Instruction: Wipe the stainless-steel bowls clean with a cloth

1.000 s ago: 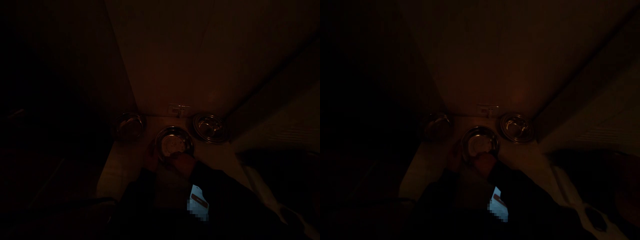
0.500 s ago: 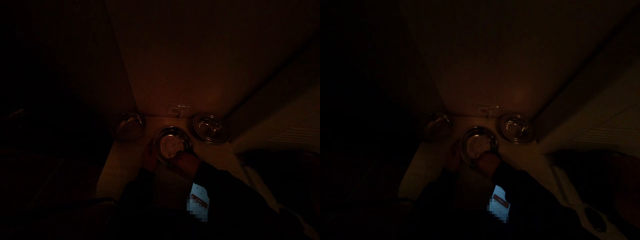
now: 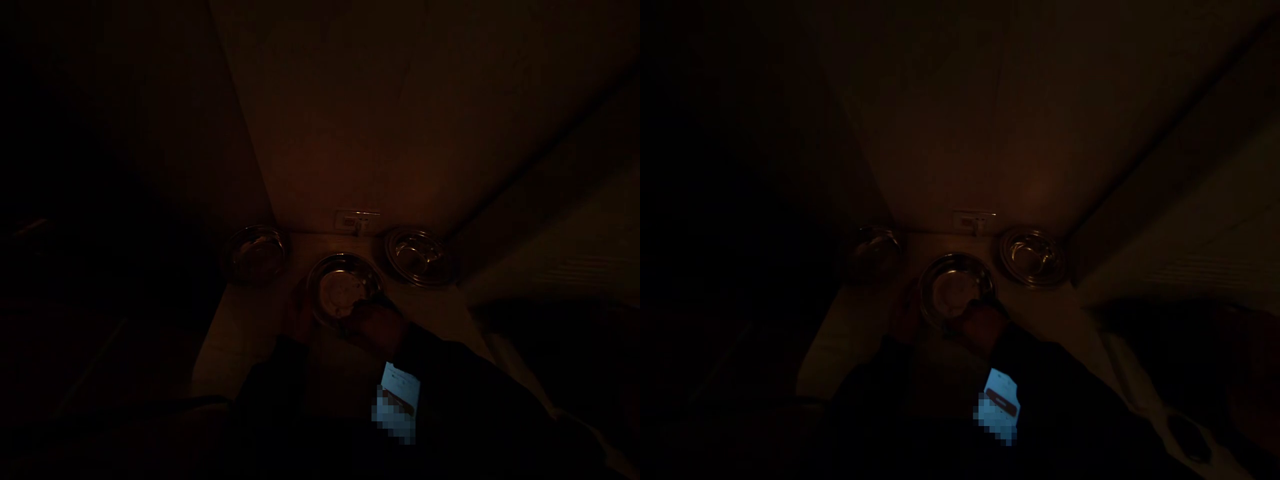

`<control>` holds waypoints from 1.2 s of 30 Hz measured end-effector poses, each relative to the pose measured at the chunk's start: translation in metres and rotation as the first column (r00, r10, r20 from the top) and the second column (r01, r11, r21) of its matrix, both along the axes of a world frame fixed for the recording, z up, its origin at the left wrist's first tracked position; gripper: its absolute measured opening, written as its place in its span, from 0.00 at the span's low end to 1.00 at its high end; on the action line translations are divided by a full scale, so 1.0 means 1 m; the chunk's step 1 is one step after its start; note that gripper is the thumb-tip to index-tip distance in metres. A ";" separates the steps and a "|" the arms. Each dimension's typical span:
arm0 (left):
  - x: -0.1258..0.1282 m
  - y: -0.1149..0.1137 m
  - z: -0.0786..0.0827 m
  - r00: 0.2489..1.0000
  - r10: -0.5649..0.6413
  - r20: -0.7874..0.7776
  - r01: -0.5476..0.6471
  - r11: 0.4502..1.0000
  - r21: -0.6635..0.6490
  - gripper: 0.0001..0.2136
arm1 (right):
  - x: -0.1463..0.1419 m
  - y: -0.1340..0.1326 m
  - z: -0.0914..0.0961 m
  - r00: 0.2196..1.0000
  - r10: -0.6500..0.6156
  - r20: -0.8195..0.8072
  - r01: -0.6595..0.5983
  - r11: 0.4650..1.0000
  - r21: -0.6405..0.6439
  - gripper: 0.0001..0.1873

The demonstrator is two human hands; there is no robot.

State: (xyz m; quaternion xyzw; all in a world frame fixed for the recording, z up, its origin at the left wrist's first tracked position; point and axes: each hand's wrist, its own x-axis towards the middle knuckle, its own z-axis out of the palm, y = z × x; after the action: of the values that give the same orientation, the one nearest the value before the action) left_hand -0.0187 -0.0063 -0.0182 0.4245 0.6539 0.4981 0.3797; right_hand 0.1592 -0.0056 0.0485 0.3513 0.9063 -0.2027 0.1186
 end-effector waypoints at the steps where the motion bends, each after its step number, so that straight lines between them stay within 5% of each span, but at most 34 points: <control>1: 0.001 0.001 0.000 1.000 -0.002 0.008 0.002 1.000 0.003 0.17 | -0.006 -0.001 -0.001 1.000 -0.016 0.013 0.016 1.000 0.012 0.16; 6: 0.000 0.002 0.001 1.000 0.021 -0.003 -0.021 0.999 -0.043 0.16 | -0.032 -0.004 -0.010 0.995 -0.097 -0.010 0.097 0.993 0.063 0.19; 15: -0.005 0.004 0.002 1.000 -0.017 0.015 0.018 0.999 -0.041 0.17 | 0.006 0.000 -0.007 0.998 0.011 -0.057 -0.011 1.000 -0.002 0.14; 23: -0.006 0.005 -0.002 0.999 -0.023 -0.038 0.023 1.000 0.000 0.16 | -0.033 -0.005 -0.013 0.993 -0.115 0.002 0.115 0.991 0.073 0.19; 31: -0.010 0.008 -0.005 1.000 -0.027 -0.007 0.027 1.000 -0.011 0.15 | 0.002 -0.003 -0.016 0.997 -0.031 -0.072 0.033 0.999 0.036 0.17; 36: -0.005 0.007 0.002 0.999 -0.021 -0.028 0.020 0.999 -0.034 0.16 | -0.025 -0.004 -0.011 0.997 -0.072 0.017 0.071 0.996 0.055 0.19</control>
State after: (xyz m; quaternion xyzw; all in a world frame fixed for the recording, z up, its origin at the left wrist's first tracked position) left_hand -0.0234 0.0002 -0.0163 0.4318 0.6629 0.4772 0.3826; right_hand 0.1341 -0.0094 0.0373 0.3884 0.8972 -0.1787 0.1103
